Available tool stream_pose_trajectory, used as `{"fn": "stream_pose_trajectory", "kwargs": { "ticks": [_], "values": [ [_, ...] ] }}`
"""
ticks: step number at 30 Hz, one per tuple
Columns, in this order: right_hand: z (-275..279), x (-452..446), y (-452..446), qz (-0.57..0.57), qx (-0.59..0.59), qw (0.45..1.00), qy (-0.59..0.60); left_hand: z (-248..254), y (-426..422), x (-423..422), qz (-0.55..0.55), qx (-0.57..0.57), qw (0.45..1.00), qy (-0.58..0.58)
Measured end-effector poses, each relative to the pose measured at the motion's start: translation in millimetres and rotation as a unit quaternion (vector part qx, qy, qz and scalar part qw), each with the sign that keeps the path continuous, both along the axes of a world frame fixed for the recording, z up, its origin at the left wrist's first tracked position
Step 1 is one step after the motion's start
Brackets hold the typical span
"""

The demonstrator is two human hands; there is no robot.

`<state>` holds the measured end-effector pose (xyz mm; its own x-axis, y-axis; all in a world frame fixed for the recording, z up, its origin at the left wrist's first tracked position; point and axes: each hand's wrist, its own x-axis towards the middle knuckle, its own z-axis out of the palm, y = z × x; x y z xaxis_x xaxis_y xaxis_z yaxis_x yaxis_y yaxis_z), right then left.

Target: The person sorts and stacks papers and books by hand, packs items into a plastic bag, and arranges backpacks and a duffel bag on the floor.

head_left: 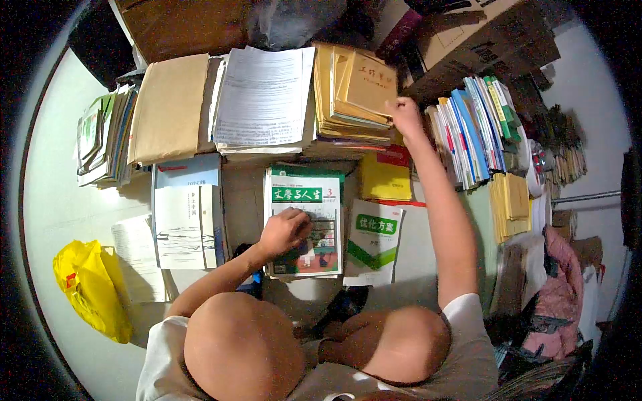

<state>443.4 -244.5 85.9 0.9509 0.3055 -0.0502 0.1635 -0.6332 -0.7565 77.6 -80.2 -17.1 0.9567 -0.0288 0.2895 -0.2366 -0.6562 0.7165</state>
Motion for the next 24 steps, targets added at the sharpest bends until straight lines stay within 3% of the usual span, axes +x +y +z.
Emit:
{"fn": "stream_pose_trajectory", "kwargs": {
  "ticks": [2,3,5,6,8,10,12,16,18,19,20,22,24],
  "values": [
    [-25.3,8.7,0.7,-0.044,-0.097,0.989,-0.100,1.1,0.7,0.8,-0.005,0.012,1.000,0.001],
    [-22.9,4.6,3.3,-0.044,-0.098,0.989,-0.100,3.3,1.2,0.8,-0.005,0.012,1.000,0.001],
    [-15.1,-9.6,10.9,-0.067,-0.150,0.959,-0.232,7.8,1.2,-0.4,-0.005,0.021,1.000,0.002],
    [-16.3,-8.6,12.9,-0.068,-0.152,0.959,-0.230,6.7,0.9,-1.0,-0.006,0.020,1.000,0.004],
    [-19.4,4.1,15.4,0.005,0.061,0.995,-0.082,2.5,0.8,0.0,-0.006,0.005,1.000,0.001],
    [-21.2,23.7,10.4,0.082,-0.083,0.990,-0.083,-15.4,-1.5,0.7,-0.013,0.008,0.999,0.034],
    [7.1,-8.2,25.9,0.019,-0.095,0.994,-0.055,-5.7,-1.3,1.6,-0.016,0.003,0.999,0.034],
    [-7.9,-2.4,6.5,-0.023,-0.085,0.990,-0.108,6.6,-7.5,4.6,0.011,0.015,1.000,0.017],
    [-6.0,-19.0,-14.0,-0.142,0.158,0.968,-0.130,12.2,-9.6,4.7,0.014,0.012,0.998,0.053],
    [-17.8,-21.2,-30.7,-0.192,0.159,0.955,-0.160,13.3,-10.0,6.3,0.014,0.011,0.999,0.040],
    [-64.5,2.4,-63.4,-0.177,0.176,0.946,-0.208,13.1,-10.5,6.2,0.013,0.010,0.999,0.029],
    [-89.1,-30.0,-96.5,-0.190,0.021,0.964,-0.183,11.4,-11.7,7.2,0.007,0.013,1.000,0.026],
    [-159.0,-48.3,-113.5,-0.176,-0.173,0.953,-0.177,12.7,-13.4,8.5,-0.002,0.021,1.000,0.020]
  ]
}}
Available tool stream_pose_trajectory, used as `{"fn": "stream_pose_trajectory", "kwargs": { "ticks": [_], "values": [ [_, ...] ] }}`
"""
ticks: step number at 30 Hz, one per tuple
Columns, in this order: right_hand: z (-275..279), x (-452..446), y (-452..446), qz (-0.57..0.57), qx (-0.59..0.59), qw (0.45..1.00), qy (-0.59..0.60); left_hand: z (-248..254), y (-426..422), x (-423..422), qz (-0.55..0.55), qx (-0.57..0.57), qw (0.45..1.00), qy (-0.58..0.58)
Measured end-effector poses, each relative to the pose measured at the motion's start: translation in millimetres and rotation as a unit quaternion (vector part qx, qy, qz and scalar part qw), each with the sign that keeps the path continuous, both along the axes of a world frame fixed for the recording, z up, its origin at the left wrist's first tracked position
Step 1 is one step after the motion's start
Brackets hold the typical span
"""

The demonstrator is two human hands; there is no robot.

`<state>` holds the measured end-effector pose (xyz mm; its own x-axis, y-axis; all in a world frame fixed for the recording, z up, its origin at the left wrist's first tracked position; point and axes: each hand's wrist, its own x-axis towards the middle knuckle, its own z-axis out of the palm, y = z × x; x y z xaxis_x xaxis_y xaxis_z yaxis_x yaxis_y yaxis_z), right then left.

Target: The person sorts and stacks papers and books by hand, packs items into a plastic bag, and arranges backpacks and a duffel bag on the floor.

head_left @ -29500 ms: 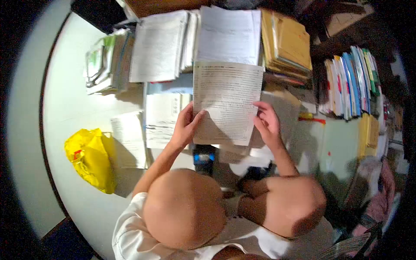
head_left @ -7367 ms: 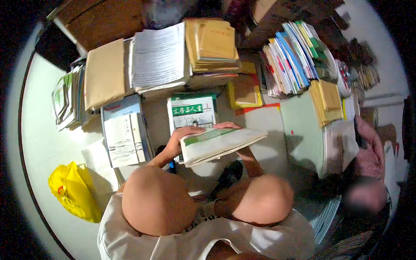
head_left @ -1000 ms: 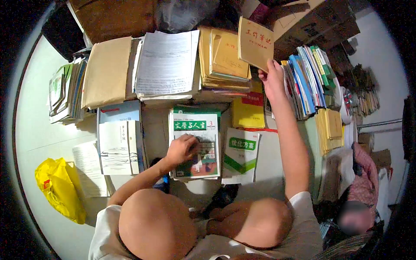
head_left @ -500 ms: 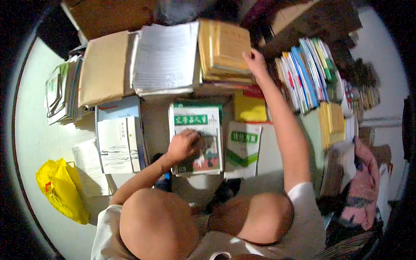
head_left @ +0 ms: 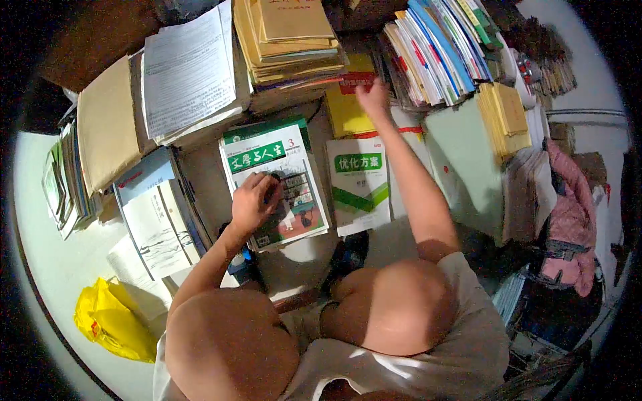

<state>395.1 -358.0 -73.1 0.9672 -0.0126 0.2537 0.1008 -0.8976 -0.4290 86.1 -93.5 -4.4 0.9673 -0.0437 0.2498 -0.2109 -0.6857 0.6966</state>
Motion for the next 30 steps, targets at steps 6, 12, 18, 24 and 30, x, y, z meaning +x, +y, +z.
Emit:
{"fn": "stream_pose_trajectory", "kwargs": {
  "ticks": [6,12,18,24,30],
  "values": [
    [-43.4,-85.9,22.8,0.086,-0.222,0.952,0.195,-5.8,-4.7,1.6,-0.007,0.022,1.000,-0.004],
    [-92.8,-58.5,33.7,0.031,-0.262,0.942,0.206,3.0,-9.3,3.5,0.012,0.054,0.997,-0.047],
    [-65.3,-42.8,27.2,0.199,-0.355,0.882,0.239,2.2,-10.0,4.5,0.009,0.045,0.997,-0.055],
    [-22.5,-55.4,13.7,0.121,-0.201,0.957,0.168,-8.6,-7.1,1.7,0.012,0.038,0.998,-0.041],
    [-27.5,-59.0,24.0,0.141,-0.277,0.935,0.171,-6.2,-8.0,2.5,0.008,0.038,0.999,-0.016]
  ]
}}
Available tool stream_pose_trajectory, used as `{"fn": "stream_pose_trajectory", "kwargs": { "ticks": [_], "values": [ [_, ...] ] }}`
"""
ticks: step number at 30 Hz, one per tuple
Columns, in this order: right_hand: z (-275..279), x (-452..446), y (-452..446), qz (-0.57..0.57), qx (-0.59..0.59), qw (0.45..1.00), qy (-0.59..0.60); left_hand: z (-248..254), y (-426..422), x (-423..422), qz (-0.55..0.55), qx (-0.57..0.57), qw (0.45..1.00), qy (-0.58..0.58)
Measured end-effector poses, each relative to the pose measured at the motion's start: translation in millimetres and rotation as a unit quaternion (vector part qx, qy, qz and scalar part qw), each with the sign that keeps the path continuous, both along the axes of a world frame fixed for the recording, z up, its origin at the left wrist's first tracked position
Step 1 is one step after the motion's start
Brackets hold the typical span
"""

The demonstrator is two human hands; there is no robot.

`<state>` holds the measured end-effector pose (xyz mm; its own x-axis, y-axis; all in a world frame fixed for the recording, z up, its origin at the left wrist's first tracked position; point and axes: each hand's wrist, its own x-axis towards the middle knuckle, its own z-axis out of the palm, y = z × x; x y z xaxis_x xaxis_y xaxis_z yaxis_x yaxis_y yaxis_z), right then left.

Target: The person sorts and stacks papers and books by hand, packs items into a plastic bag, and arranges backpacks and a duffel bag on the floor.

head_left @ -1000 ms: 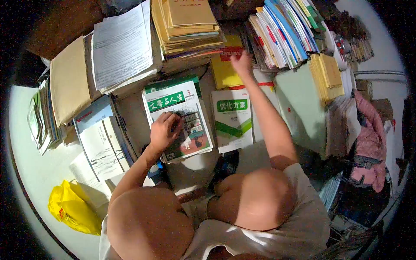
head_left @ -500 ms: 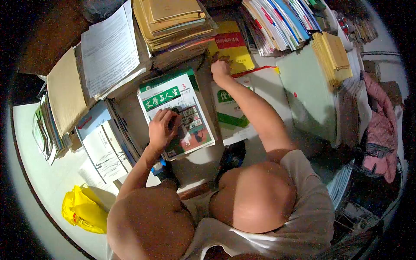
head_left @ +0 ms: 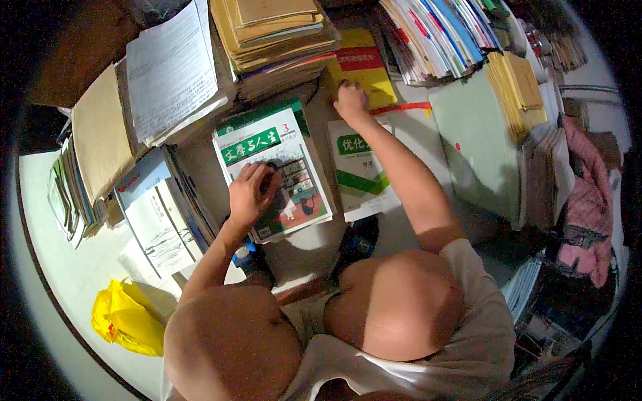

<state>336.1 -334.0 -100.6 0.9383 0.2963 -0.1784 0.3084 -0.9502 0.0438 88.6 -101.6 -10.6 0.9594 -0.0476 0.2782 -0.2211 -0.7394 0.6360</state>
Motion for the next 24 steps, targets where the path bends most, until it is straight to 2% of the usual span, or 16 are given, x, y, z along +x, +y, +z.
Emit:
{"fn": "stream_pose_trajectory", "kwargs": {
  "ticks": [2,4,7,11,14,17,19,24],
  "values": [
    [8.0,-8.8,0.5,-0.028,0.017,0.999,0.000,-3.7,-0.1,-0.2,0.014,0.014,1.000,-0.010],
    [6.1,-14.5,-1.4,-0.032,0.018,0.998,-0.057,-5.7,-0.2,-0.2,0.012,0.015,1.000,-0.018],
    [-4.6,-6.5,-7.7,-0.060,0.031,0.997,-0.039,-7.6,0.2,-0.4,0.001,0.001,1.000,-0.003],
    [-27.5,0.3,-27.6,-0.043,0.095,0.990,-0.100,-3.2,-2.4,-0.3,0.009,0.014,1.000,-0.007],
    [-15.6,-8.5,-24.9,-0.041,0.097,0.988,-0.111,-4.7,-2.9,0.5,-0.002,0.004,1.000,-0.005],
    [5.2,-10.9,-17.0,-0.048,0.092,0.991,-0.080,-4.5,-4.4,-0.2,0.003,0.007,1.000,-0.001],
    [20.1,-9.4,-11.6,-0.040,0.052,0.997,0.042,-0.3,-5.9,0.2,0.004,0.009,1.000,-0.002],
    [11.8,1.6,-17.3,-0.019,0.061,0.997,0.030,-7.5,-6.6,0.8,0.008,0.005,1.000,-0.007]
  ]
}}
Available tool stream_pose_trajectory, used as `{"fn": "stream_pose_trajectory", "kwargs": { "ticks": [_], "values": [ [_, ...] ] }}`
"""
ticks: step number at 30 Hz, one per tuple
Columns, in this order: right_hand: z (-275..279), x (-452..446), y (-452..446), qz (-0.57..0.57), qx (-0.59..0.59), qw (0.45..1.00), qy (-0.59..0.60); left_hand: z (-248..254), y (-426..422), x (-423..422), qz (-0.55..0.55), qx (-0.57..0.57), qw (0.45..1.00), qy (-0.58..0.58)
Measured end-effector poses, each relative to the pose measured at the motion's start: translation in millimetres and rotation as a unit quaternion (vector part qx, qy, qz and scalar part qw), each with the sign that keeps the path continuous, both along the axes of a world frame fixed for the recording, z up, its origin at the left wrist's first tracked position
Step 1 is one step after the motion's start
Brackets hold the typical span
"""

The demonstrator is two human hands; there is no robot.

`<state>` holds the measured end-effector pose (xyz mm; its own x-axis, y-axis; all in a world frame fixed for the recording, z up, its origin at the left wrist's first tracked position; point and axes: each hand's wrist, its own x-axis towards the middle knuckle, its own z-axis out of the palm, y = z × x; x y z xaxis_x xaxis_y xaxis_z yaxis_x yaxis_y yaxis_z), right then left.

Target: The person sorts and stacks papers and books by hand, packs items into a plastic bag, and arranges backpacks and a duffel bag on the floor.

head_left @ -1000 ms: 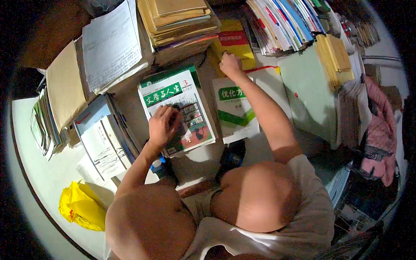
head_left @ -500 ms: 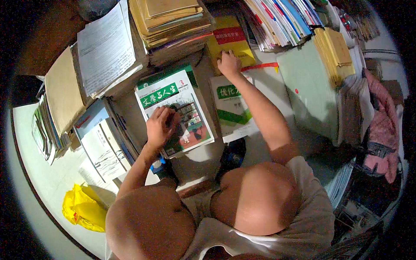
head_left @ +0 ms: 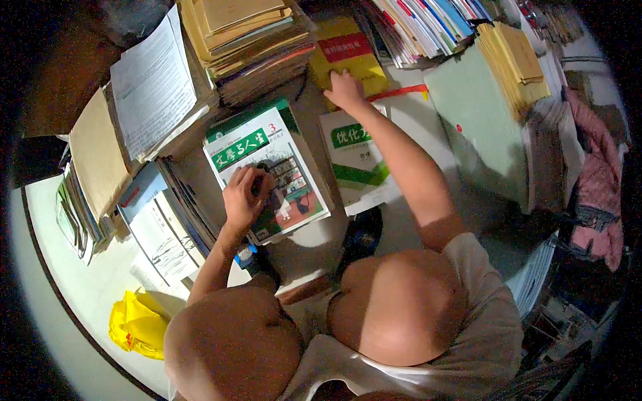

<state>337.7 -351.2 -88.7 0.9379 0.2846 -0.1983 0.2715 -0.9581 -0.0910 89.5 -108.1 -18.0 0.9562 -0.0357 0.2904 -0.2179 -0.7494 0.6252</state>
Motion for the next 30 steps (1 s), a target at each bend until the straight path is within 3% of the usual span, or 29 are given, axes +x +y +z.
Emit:
{"fn": "stream_pose_trajectory", "kwargs": {
  "ticks": [5,7,11,13,17,19,21,23,24,25,26,27,30],
  "values": [
    [11.4,-5.9,7.1,0.038,-0.008,0.999,0.006,-1.2,-2.3,0.0,-0.002,-0.016,1.000,0.027],
    [-3.8,-3.1,9.6,0.139,-0.103,0.985,-0.026,-4.8,-1.4,-1.2,-0.002,-0.010,0.999,0.038],
    [-21.0,11.2,2.7,0.091,-0.157,0.980,-0.075,-6.5,-1.0,-0.5,-0.001,-0.009,1.000,0.024],
    [-10.7,18.0,-16.3,0.010,-0.044,0.996,-0.071,-8.8,-0.9,-1.0,-0.001,-0.014,0.999,0.034],
    [14.6,13.4,-47.3,-0.025,0.048,0.994,-0.090,2.2,-3.5,0.6,0.005,-0.013,1.000,0.008],
    [39.9,-10.6,-62.2,-0.088,0.034,0.989,-0.110,1.3,-3.0,-0.2,0.006,-0.005,1.000,0.011],
    [76.6,-56.9,-74.2,-0.068,0.055,0.986,-0.140,1.0,-3.0,-0.4,0.006,0.002,1.000,0.016],
    [92.2,-109.5,-68.0,-0.085,-0.047,0.993,-0.066,4.9,-2.7,1.0,-0.005,-0.023,1.000,0.010],
    [94.9,-138.9,-62.9,-0.082,-0.042,0.996,-0.015,6.6,-2.4,0.9,-0.005,-0.025,1.000,0.012],
    [85.4,-167.1,-56.3,-0.093,-0.057,0.994,0.025,8.4,-2.1,0.8,-0.009,-0.015,1.000,0.012],
    [62.5,-200.3,-53.2,-0.079,-0.071,0.994,-0.018,8.9,-2.3,0.2,-0.012,-0.005,1.000,0.012],
    [68.2,-215.1,-45.3,-0.093,-0.096,0.986,0.099,8.2,-2.6,0.0,-0.013,-0.006,1.000,0.012],
    [16.8,-265.0,-45.0,-0.062,-0.074,0.993,0.074,5.4,-3.4,-0.5,-0.004,-0.002,1.000,-0.004]
  ]
}}
